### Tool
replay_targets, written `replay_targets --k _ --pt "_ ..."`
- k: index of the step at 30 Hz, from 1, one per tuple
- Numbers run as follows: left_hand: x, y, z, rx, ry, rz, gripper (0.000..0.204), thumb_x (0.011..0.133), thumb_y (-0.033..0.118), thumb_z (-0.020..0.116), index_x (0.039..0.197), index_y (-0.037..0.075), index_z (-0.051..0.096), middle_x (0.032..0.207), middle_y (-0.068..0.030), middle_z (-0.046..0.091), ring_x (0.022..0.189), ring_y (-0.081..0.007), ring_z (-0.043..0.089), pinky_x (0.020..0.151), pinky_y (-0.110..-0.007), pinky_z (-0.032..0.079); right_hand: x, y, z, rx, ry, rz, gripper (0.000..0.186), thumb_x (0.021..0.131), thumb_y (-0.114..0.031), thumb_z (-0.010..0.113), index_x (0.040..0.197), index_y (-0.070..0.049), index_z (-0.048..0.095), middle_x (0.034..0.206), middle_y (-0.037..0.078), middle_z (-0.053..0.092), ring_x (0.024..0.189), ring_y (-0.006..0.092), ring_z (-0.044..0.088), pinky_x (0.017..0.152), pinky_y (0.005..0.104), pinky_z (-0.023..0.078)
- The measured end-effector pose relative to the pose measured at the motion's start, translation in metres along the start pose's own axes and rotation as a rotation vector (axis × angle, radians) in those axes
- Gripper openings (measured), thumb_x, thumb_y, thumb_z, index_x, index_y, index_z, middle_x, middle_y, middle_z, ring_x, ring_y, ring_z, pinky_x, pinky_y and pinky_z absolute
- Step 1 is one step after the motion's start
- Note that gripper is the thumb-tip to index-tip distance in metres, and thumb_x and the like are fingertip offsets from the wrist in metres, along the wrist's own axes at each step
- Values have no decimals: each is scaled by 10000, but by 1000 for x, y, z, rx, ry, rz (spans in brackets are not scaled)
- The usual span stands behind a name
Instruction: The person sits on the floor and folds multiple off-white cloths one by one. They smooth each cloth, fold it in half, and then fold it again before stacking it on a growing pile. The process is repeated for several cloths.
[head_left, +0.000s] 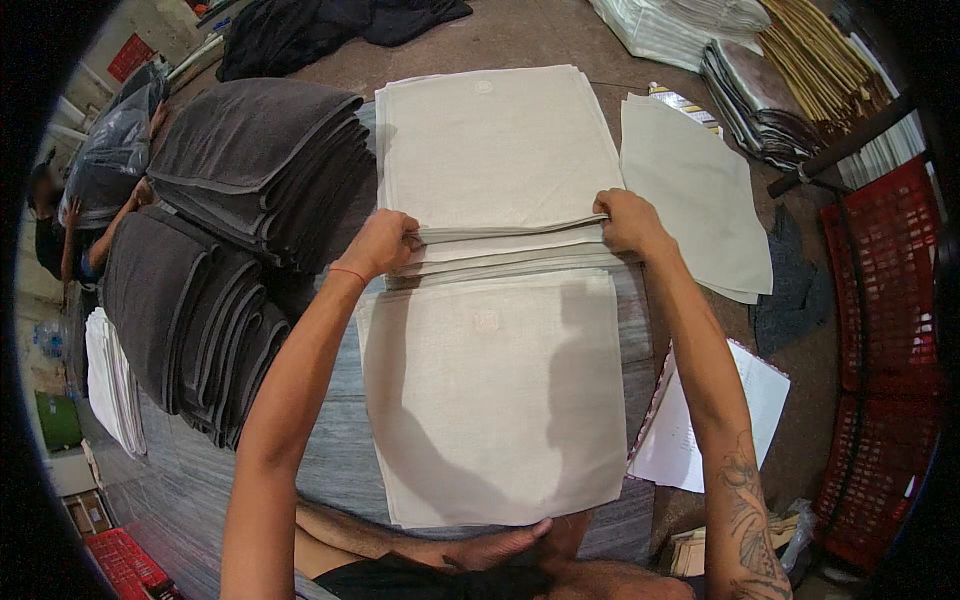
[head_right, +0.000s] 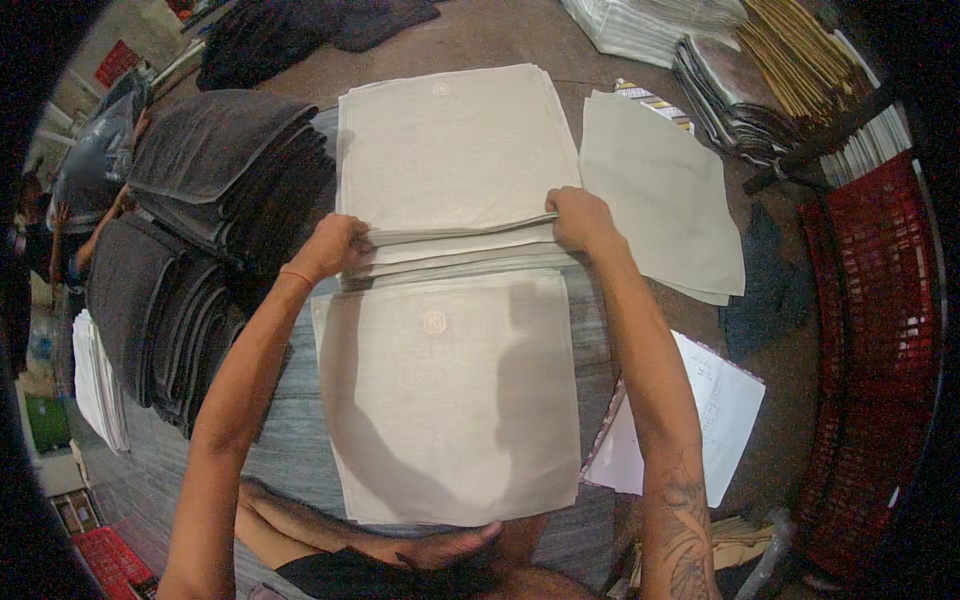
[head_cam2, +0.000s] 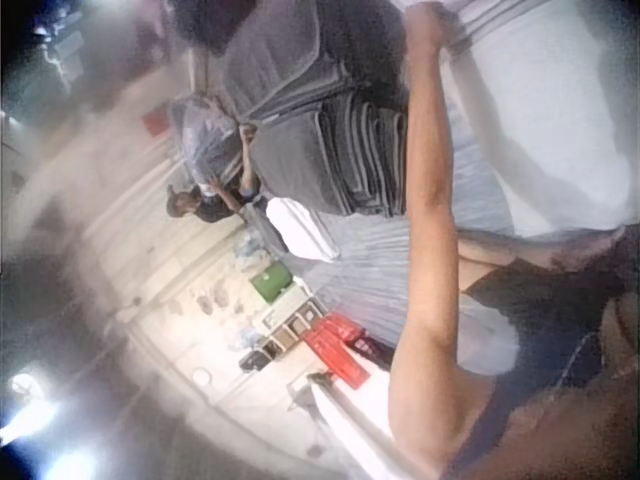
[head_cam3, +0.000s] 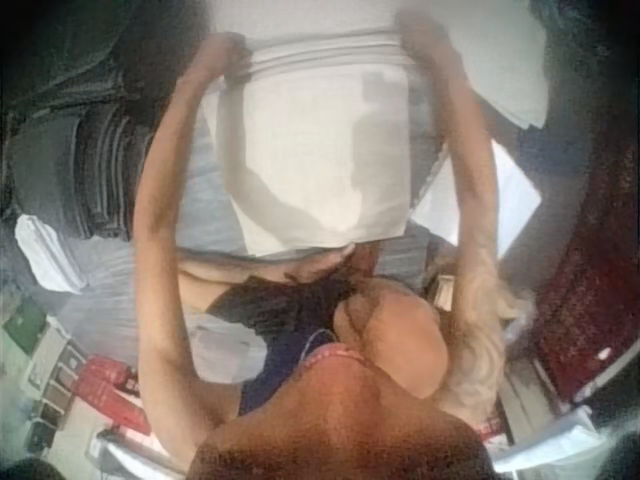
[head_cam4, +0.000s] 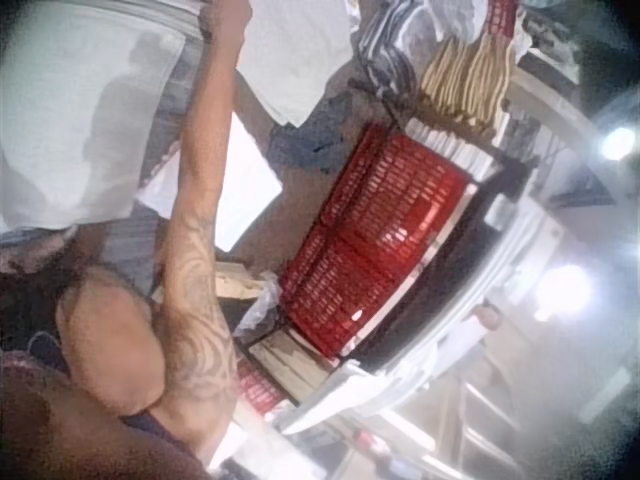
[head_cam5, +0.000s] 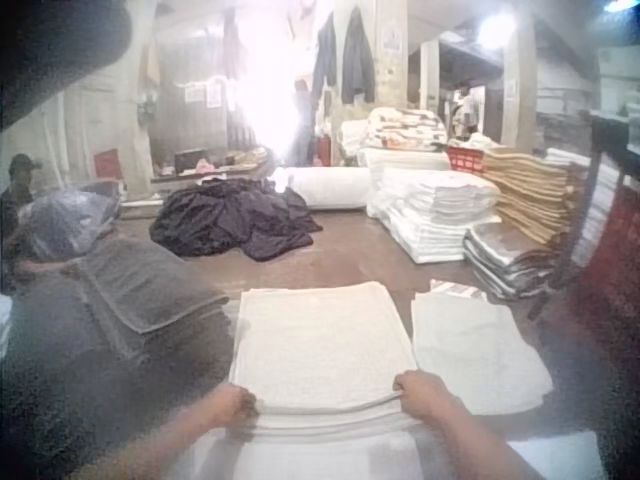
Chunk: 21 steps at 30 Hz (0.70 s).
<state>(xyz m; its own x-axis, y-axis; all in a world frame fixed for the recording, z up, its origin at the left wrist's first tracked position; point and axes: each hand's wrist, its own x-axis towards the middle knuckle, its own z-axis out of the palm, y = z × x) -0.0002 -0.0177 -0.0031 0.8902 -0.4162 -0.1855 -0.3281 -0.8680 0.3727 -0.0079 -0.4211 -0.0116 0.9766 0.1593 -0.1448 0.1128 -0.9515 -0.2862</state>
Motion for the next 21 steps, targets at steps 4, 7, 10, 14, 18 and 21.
replay_targets --k 4,7,10,14,18,21 --pt "-5 2 5 -40 120 20 228 783 58 698 1003 -1 704 936 -227 703 909 -400 684 825 -448 535 -1 17 -2 108 31 3 208 824 -57 637 1029 -59 672 960 170 696 1007 379 654 893 466 507" --pt "-13 6 12 -48 232 41 233 789 80 695 1017 30 710 973 -200 701 898 -383 686 823 -451 536 -9 21 7 135 174 -98 176 852 -43 621 1014 -49 691 902 176 689 972 392 654 876 481 504" --pt "-22 0 16 95 183 175 252 803 116 713 1048 60 707 1024 -142 690 931 -348 681 850 -433 541 -11 8 7 181 212 -4 172 848 -29 610 989 -46 708 941 181 686 944 396 645 851 477 506" --pt "-27 16 11 129 132 205 248 798 128 729 1038 71 719 1044 -99 672 963 -322 667 859 -413 540 -20 19 5 24 141 -179 169 843 -40 619 990 -52 703 927 164 673 948 378 630 839 451 506" --pt "-23 16 11 128 137 216 195 792 143 729 966 55 741 989 -113 687 907 -329 678 839 -420 543 -25 20 11 86 204 -306 178 831 -127 685 991 -50 702 903 145 665 982 357 621 856 437 499" --pt "-17 1 10 115 138 212 181 807 170 722 930 42 759 939 -156 716 864 -343 695 816 -420 547 -25 10 10 57 191 -290 204 839 -191 721 963 -29 704 974 132 672 977 349 625 861 428 501"
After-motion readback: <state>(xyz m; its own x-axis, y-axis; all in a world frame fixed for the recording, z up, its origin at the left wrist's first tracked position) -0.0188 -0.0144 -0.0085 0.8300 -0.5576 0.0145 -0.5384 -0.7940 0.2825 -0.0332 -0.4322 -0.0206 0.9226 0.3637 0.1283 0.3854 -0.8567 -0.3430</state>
